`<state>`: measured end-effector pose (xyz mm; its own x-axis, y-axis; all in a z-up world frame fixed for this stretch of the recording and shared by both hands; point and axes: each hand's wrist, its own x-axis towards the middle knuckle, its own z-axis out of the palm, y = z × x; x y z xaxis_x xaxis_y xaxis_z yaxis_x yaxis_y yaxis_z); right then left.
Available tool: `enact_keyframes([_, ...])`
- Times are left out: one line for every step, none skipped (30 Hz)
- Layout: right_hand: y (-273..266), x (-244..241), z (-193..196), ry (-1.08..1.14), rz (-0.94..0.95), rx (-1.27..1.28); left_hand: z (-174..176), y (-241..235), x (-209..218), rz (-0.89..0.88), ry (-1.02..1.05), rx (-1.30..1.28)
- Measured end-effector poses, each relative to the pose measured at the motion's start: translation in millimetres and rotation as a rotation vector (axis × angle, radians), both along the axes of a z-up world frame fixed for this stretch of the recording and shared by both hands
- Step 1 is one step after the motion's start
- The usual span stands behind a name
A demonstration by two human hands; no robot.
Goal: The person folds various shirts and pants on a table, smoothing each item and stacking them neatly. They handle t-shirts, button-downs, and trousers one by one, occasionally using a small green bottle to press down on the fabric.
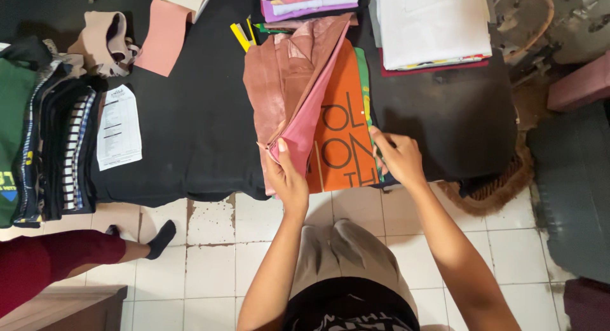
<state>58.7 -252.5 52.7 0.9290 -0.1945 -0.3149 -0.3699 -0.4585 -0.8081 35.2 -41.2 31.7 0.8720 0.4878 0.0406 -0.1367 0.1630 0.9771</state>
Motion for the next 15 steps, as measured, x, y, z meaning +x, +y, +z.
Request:
enact_keyframes([-0.8,0.0,-0.9,-0.011,-0.022,0.032,-2.2,-0.4,0.0,-0.005,0.085,-0.057])
enact_keyframes([-1.8,0.3,-1.9,-0.024,-0.044,0.065,-3.6,-0.4,0.3,-0.014,0.027,-0.052])
enact_keyframes([-3.1,-0.5,-3.0,-0.036,-0.067,0.098,-4.6,-0.5,1.2,-0.022,-0.031,-0.047])
enact_keyframes([-5.5,-3.1,-4.6,-0.051,-0.063,0.127,-5.3,-0.6,0.9,-0.03,-0.088,-0.044])
enact_keyframes([-7.8,-6.7,-6.6,-0.066,-0.059,0.155,-5.6,-0.2,0.6,-0.041,-0.092,-0.034])
enact_keyframes([-10.3,-10.3,-8.9,-0.08,-0.054,0.183,-5.5,-0.3,0.2,-0.05,-0.096,-0.025])
enact_keyframes([-12.6,-14.0,-11.6,-0.068,-0.059,0.149,-5.3,-1.0,-0.4,-0.059,-0.1,-0.015])
enact_keyframes([-14.6,-18.2,-14.8,-0.055,-0.063,0.117,-5.2,-1.6,-1.2,-0.061,-0.099,0.003])
enact_keyframes([-16.4,-22.3,-18.0,-0.041,-0.067,0.084,-5.3,-1.9,-2.2,-0.064,-0.098,0.021])
enact_keyframes([-17.3,-25.2,-21.1,-0.044,-0.063,0.126,-5.2,-2.1,-2.9,-0.067,-0.098,0.04])
enact_keyframes([-18.4,-27.5,-23.8,-0.046,-0.058,0.168,-5.6,-2.8,-3.1,-0.069,-0.121,0.087])
enact_keyframes([-19.6,-29.4,-26.3,-0.05,-0.054,0.209,-6.8,-4.3,-2.9,-0.072,-0.145,0.133])
enact_keyframes([-20.8,-32.2,-28.5,-0.055,-0.067,0.258,-8.7,-6.3,-3.3,-0.076,-0.169,0.179])
enact_keyframes([-22.1,-35.7,-30.4,-0.059,-0.082,0.307,-11.6,-8.9,-4.9,-0.139,-0.187,0.224])
enact_keyframes([-23.7,-38.3,-32.0,-0.063,-0.098,0.356,-15.3,-12.4,-6.7,-0.202,-0.205,0.269])
